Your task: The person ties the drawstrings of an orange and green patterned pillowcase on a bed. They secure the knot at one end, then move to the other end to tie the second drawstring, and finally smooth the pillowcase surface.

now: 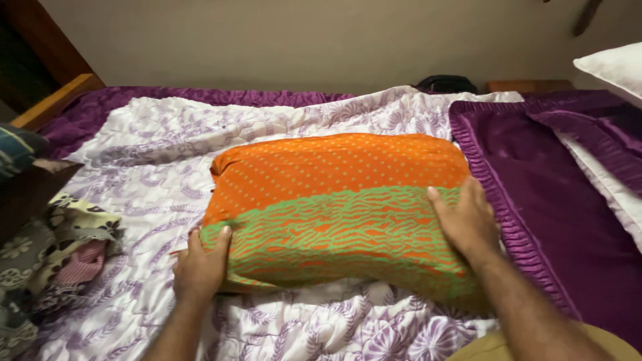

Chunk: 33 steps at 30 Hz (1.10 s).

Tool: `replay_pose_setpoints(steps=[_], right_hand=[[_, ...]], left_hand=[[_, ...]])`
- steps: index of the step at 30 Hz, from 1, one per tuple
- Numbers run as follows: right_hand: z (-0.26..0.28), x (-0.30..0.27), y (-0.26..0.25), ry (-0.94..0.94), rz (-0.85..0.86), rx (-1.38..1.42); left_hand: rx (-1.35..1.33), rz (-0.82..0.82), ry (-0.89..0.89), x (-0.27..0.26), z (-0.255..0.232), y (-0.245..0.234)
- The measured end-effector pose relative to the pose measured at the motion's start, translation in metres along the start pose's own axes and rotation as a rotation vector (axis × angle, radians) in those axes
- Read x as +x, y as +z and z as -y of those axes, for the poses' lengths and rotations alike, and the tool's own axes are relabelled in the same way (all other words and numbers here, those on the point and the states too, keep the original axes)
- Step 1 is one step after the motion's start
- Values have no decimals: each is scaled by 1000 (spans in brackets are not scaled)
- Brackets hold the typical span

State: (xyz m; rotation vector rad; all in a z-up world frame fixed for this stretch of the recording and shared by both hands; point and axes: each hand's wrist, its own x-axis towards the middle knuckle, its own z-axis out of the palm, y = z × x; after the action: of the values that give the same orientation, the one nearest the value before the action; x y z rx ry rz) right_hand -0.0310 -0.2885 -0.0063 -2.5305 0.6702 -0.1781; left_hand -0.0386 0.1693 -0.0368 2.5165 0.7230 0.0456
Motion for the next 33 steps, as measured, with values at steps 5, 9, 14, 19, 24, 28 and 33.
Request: replay_pose_setpoints(steps=[5, 9, 14, 19, 24, 28, 33], right_hand=[[-28, 16, -12, 0, 120, 425], [-83, 44, -25, -22, 380, 254], [-91, 59, -21, -117, 120, 393], [-67, 46, 14, -217, 44, 375], [-88, 69, 24, -76, 237, 566], [-80, 58, 3, -26, 358, 484], [-11, 3, -10, -476, -248, -162]], left_hand=[[-402, 652, -62, 36, 37, -35], [-33, 929, -284, 50, 58, -65], [30, 230, 32, 53, 56, -55], [-17, -82, 118, 16, 9, -20], [50, 103, 274, 46, 45, -11], [86, 488, 254, 74, 61, -23], [275, -71, 447, 37, -25, -40]])
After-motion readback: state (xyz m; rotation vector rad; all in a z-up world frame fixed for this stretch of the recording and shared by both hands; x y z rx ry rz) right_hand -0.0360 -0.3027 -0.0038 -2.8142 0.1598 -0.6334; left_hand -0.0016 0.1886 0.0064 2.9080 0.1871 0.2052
